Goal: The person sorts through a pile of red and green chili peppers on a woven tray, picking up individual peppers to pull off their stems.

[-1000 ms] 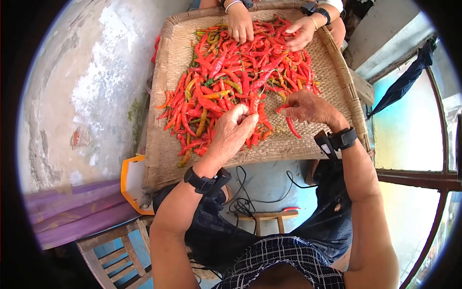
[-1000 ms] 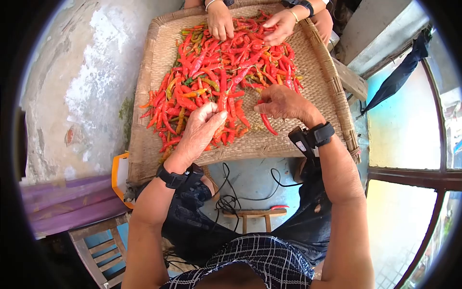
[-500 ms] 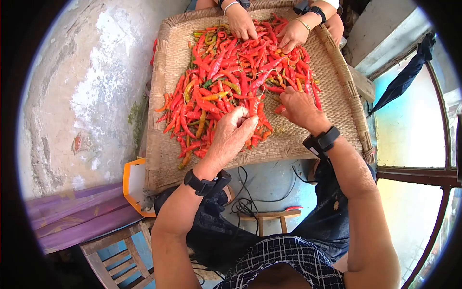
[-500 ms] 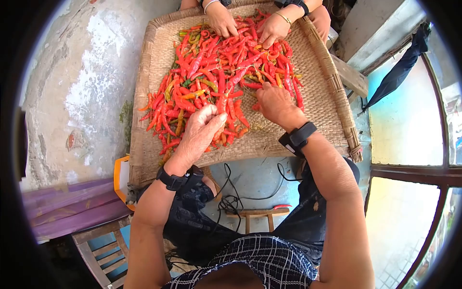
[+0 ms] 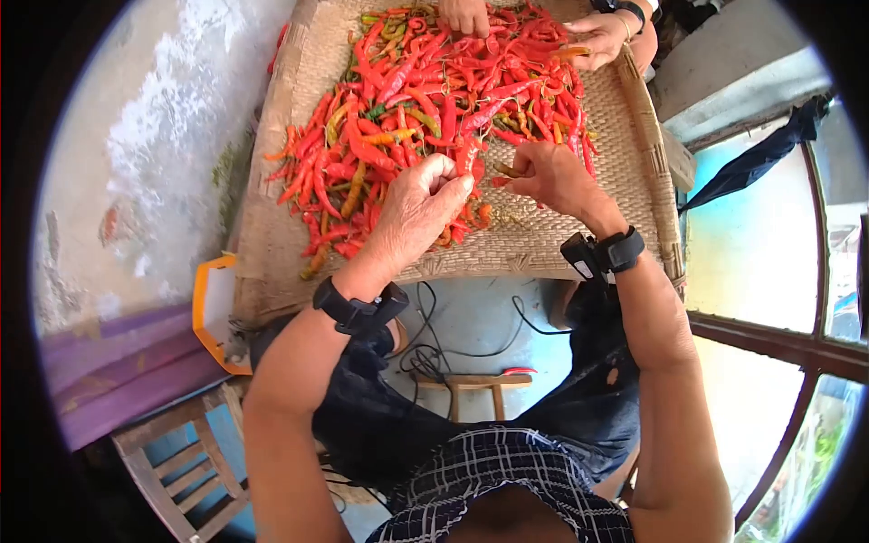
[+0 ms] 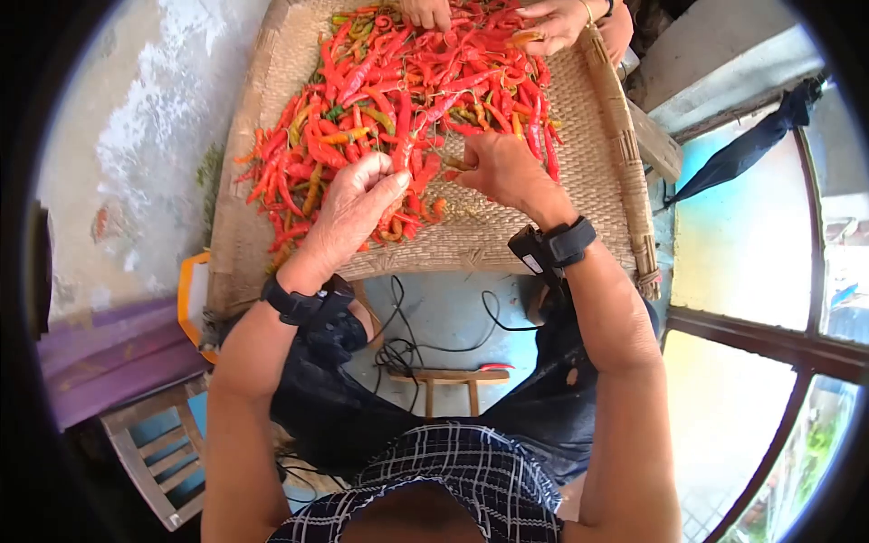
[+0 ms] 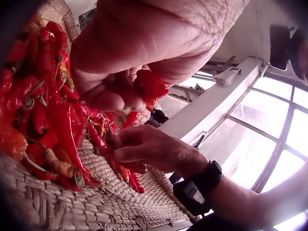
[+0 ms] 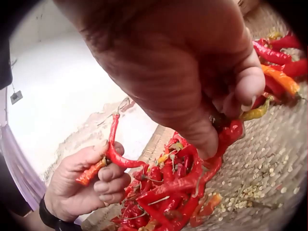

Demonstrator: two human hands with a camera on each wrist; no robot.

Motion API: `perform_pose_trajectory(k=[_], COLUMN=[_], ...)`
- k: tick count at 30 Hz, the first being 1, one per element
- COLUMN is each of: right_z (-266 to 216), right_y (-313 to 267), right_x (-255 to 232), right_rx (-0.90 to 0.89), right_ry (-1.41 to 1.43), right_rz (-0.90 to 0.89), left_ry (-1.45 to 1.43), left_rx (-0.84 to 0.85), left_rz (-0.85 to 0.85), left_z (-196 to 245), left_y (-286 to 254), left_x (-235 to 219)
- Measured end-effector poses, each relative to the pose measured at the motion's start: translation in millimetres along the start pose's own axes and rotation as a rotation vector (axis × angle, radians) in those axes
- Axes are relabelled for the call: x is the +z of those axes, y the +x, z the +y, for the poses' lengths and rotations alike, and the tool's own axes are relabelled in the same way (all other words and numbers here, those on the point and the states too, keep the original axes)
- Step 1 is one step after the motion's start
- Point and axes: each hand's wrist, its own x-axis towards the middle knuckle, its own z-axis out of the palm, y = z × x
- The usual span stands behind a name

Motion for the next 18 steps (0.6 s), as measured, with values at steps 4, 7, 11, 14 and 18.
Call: perform_pose_trajectory(k=[4,7,11,14,18], right_z=[5,6,0,-4,-1], right_y=[8,9,18,29,39], right_x=[-16,-25,-44,-40,11], right_rx=[0.008,0.041,0.033,-0.032,-0.153], right_ry=[0.064,0.154,0.503,0.561,0.208], right_rz=[0.021,-0.081,0.285,0.666,0.482], left_ry=[0.006,-0.026,-0.119,-0.171,-0.23], left_rx=[0.041,0.007,-0.042,-0.025,-0.063], left_rz=[0.024,0.037,0.029,0.043,0.097], left_z=[-7,0,0,-4,2], left_y=[0,-2,-3,0,1], left_x=[1,-4,-5,-7,-6])
